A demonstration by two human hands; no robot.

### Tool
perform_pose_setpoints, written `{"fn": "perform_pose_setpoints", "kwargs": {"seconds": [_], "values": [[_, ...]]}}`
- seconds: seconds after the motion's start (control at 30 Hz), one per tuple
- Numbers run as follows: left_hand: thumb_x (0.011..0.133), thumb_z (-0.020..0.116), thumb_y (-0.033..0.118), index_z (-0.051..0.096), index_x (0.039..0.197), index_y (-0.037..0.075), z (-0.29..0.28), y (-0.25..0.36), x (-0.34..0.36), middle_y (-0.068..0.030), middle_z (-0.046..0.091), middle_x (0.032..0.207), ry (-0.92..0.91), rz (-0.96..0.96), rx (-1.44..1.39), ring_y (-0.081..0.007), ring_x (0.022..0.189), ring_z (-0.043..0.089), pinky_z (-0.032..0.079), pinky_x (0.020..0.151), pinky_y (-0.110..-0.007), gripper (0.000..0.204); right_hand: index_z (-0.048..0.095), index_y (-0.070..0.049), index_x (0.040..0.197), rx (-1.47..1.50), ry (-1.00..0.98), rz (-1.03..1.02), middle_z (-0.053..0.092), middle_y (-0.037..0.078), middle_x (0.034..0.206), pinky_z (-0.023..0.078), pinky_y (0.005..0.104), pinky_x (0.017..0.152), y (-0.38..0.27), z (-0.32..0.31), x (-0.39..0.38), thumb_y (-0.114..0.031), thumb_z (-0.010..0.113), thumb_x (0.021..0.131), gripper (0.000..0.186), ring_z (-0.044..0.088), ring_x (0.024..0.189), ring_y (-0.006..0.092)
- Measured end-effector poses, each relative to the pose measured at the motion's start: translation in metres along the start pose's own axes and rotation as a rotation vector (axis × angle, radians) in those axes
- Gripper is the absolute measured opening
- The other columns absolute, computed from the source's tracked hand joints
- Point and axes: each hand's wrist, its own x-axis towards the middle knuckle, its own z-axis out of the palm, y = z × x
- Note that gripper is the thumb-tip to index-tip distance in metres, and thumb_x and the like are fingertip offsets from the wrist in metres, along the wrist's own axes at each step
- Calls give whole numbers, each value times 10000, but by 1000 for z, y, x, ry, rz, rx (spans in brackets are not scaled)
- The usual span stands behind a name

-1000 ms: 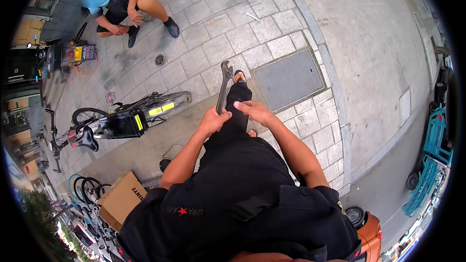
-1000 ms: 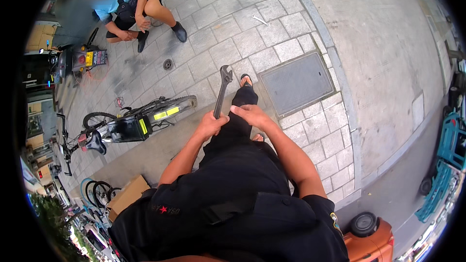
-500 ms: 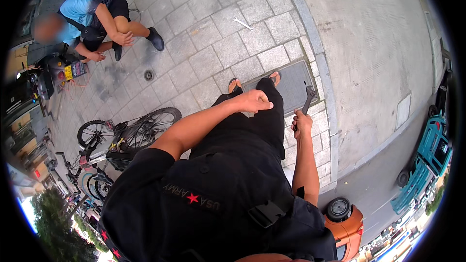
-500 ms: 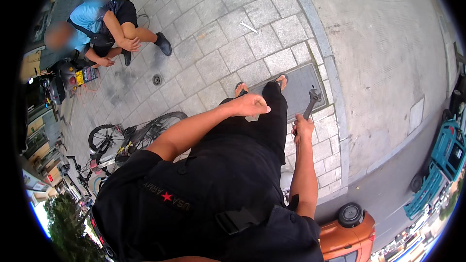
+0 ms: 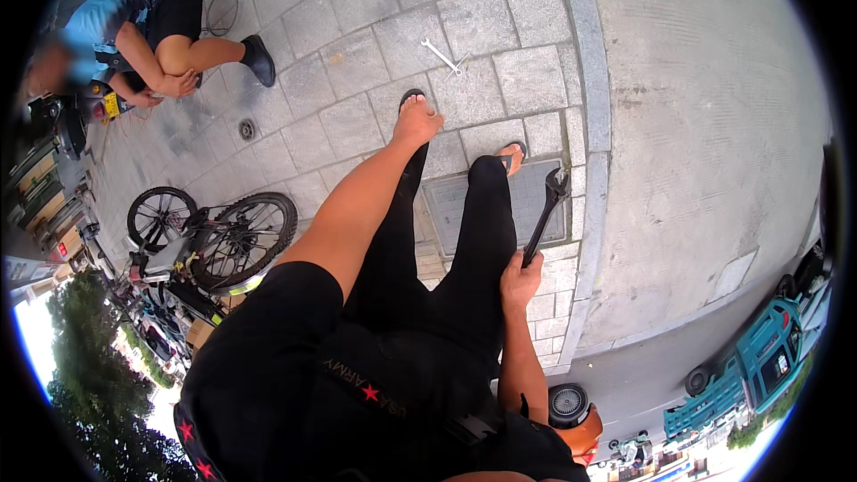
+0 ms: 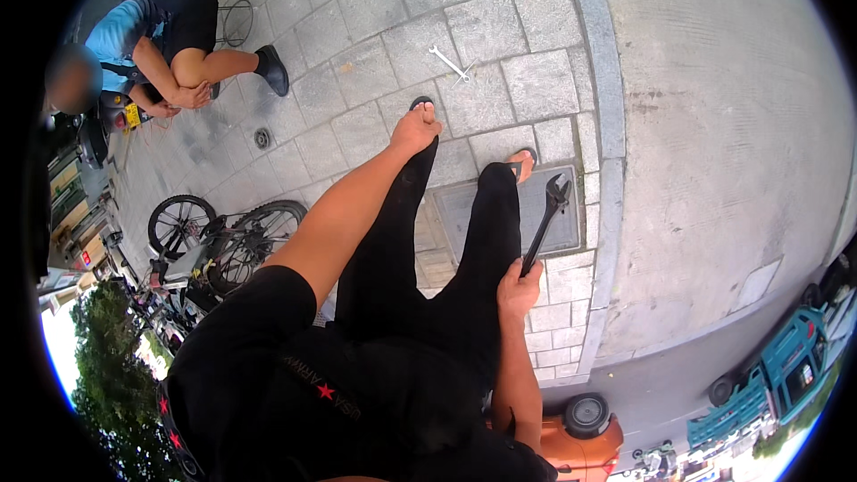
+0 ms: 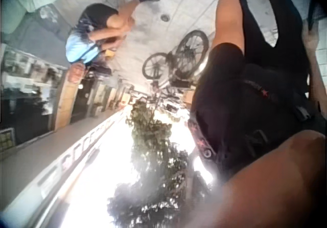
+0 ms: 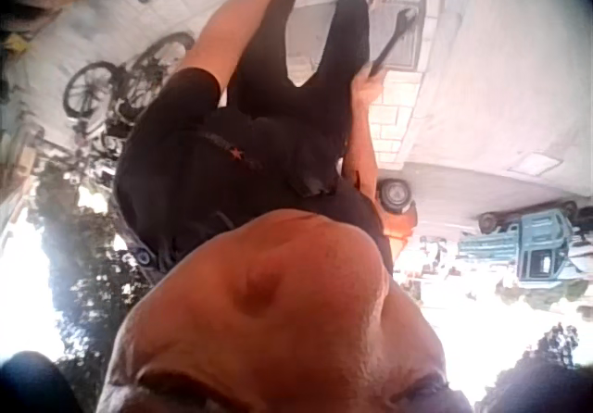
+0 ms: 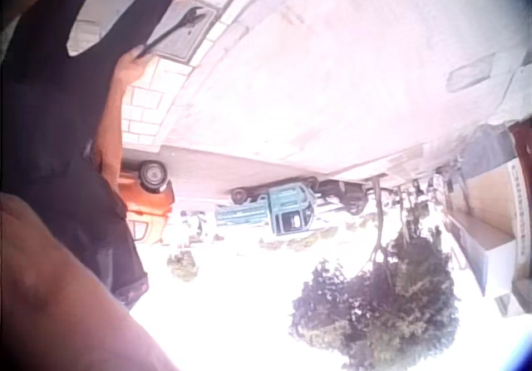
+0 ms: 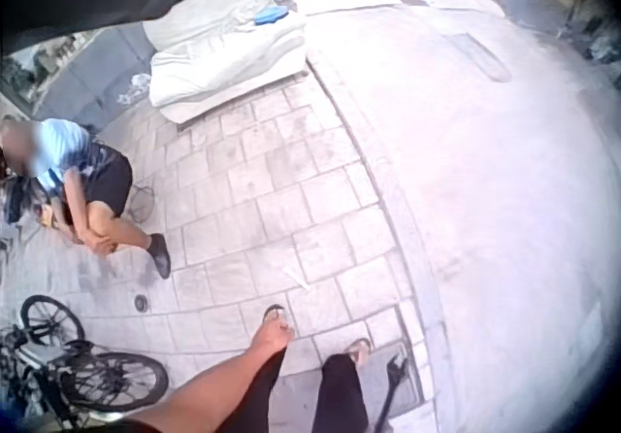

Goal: The person adjusts the handlebars and digital display of a bicycle using a screwdriver. They then remove a white glove and use a wrench to tighten a bolt on the bicycle's rear rack. The person works on the bicycle outdoors on a sidewalk before moving into a shop.

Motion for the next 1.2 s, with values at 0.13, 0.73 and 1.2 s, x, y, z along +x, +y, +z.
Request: {"fn": "perform_pose_setpoints", "kwargs": {"seconds": [0.13, 0.73, 1.2], "values": [[859, 762, 404, 708, 1278, 70, 48, 33, 91, -259, 664, 1334, -314, -217, -143, -369, 1223, 658, 508, 1062, -446, 538, 643, 5, 1188, 108, 21, -2, 745, 227, 1045, 575, 443, 833, 20, 47, 13, -239, 657, 1011, 301, 743, 956, 388], [993, 505, 470, 459, 1306, -148, 276, -13, 252, -365, 660, 1259, -160, -644, -255, -483, 1185, 664, 509, 1044, -501, 695, 633, 12, 1032, 177, 69, 409, 695, 113, 880, 538, 341, 683, 25, 45, 40, -141, 720, 965, 189, 654, 734, 195], [1071, 405, 331, 562, 905, -34, 25, 66, -25, -134, 590, 714, -752, -133, -453, -239, 538, 590, 490, 482, -408, 431, 644, -2, 1044, 79, 11, 242, 725, 246, 854, 556, 547, 775, 17, 42, 32, -362, 662, 929, 379, 706, 845, 471]]}}
